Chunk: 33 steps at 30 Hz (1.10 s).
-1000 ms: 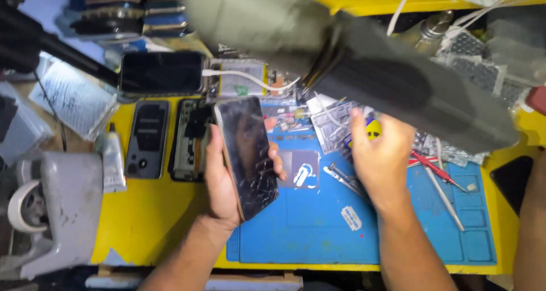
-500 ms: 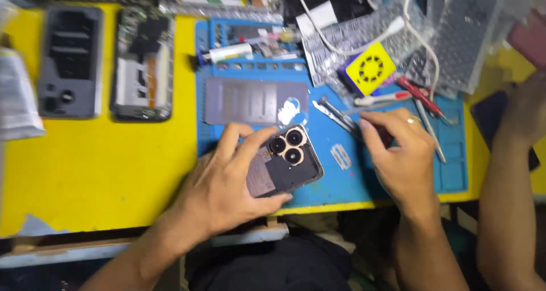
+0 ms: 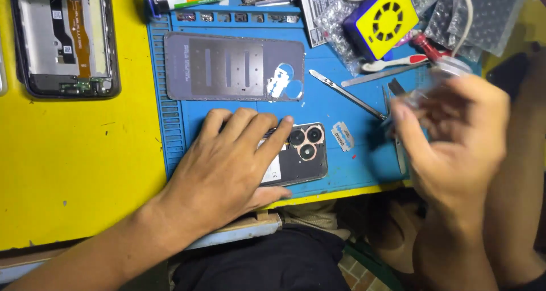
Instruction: Disassembling a smartphone by prying off the back casing and removing internal components using specialized repair tools.
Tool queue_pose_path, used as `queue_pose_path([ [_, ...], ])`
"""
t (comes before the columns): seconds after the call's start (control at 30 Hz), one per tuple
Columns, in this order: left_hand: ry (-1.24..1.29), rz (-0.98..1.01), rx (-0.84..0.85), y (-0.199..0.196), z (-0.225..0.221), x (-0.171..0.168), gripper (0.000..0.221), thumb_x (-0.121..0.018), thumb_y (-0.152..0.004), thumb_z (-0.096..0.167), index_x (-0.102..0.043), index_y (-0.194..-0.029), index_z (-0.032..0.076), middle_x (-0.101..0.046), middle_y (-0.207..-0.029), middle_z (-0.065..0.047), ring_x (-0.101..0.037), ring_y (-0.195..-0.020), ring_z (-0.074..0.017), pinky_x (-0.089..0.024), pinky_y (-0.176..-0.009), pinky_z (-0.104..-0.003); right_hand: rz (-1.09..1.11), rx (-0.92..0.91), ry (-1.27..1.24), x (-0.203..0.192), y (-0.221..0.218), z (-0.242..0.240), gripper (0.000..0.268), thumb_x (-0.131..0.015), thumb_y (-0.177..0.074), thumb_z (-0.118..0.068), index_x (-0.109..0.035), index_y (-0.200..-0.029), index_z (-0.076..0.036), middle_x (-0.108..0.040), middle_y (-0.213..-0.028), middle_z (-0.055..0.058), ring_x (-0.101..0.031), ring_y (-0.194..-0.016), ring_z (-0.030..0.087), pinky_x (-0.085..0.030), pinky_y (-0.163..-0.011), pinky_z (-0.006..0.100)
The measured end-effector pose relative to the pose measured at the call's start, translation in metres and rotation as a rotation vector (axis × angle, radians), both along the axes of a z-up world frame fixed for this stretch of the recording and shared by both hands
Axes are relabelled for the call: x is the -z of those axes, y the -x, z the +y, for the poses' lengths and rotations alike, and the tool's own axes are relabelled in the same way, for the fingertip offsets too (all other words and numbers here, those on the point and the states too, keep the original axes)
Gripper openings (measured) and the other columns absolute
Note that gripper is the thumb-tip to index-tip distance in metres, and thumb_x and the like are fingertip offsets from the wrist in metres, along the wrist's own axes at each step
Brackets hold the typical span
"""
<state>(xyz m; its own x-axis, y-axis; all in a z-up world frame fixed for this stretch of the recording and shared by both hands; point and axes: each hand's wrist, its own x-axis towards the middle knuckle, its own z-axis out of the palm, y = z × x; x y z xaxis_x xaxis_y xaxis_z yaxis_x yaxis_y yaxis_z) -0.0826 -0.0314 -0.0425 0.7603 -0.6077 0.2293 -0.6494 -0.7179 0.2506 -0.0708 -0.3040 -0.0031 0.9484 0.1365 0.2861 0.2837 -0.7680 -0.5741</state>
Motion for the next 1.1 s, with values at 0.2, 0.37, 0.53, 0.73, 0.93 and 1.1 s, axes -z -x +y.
queue_pose_path([
  [0.2,0.114,0.1,0.073,-0.014,0.012,-0.001,0.069,-0.079,-0.086,0.055,-0.065,-0.132,0.005,-0.063,-0.113,-0.011,-0.056,-0.101,-0.029,-0.042,-0.082,-0.043,-0.166,-0.334,-0.465,0.034,0.037,0.001,0.111,-0.071,-0.081,0.022,-0.02,-0.169,-0.02,-0.018,-0.18,-0.008,-0.077,-0.085,0.054,-0.075,-0.078,0.06],
  [0.37,0.261,0.153,0.095,-0.022,0.023,-0.003,0.041,-0.08,-0.091,0.032,-0.069,-0.121,0.006,-0.064,-0.108,-0.009,-0.056,-0.098,-0.0281,-0.04,-0.081,-0.043,-0.142,-0.514,-0.375,0.031,0.045,0.022,0.074,-0.06,-0.089,0.01,-0.02,-0.146,-0.014,-0.067,-0.095,0.032,-0.08,-0.082,0.035,-0.073,-0.075,0.043],
  [0.53,0.253,0.155,0.094,-0.02,0.025,-0.003,0.038,-0.082,-0.089,0.028,-0.068,-0.118,0.008,-0.063,-0.106,-0.007,-0.055,-0.096,-0.0275,-0.041,-0.081,-0.042,-0.105,-0.496,-0.348,0.033,0.053,0.018,0.075,-0.058,-0.089,0.012,-0.019,-0.147,-0.014,-0.066,-0.098,0.033,-0.079,-0.084,0.035,-0.073,-0.078,0.045],
  [0.73,0.255,0.14,0.086,-0.017,0.026,0.0,0.041,-0.085,-0.086,0.027,-0.069,-0.119,0.009,-0.063,-0.106,-0.006,-0.054,-0.097,-0.0268,-0.041,-0.082,-0.041,-0.112,-0.509,-0.311,0.029,0.052,0.021,0.073,-0.057,-0.092,0.01,-0.018,-0.15,-0.013,-0.066,-0.099,0.032,-0.078,-0.086,0.035,-0.073,-0.083,0.046],
  [0.93,0.259,0.116,0.089,-0.017,0.026,0.002,0.041,-0.086,-0.086,0.027,-0.068,-0.117,0.008,-0.063,-0.106,-0.006,-0.054,-0.097,-0.0278,-0.04,-0.081,-0.042,-0.112,-0.57,-0.195,0.009,0.049,0.03,0.066,-0.076,-0.092,0.007,-0.033,-0.137,-0.016,-0.067,-0.109,0.023,-0.076,-0.092,0.031,-0.073,-0.082,0.036],
  [1.1,0.283,0.124,0.093,-0.016,0.027,0.006,0.042,-0.087,-0.087,0.028,-0.07,-0.119,0.006,-0.064,-0.107,-0.007,-0.054,-0.099,-0.028,-0.04,-0.082,-0.043,0.102,-0.61,-0.143,-0.002,0.052,0.034,0.047,-0.045,-0.108,0.007,-0.028,-0.14,-0.023,-0.072,-0.122,0.024,-0.083,-0.11,0.036,-0.074,-0.09,0.032],
])
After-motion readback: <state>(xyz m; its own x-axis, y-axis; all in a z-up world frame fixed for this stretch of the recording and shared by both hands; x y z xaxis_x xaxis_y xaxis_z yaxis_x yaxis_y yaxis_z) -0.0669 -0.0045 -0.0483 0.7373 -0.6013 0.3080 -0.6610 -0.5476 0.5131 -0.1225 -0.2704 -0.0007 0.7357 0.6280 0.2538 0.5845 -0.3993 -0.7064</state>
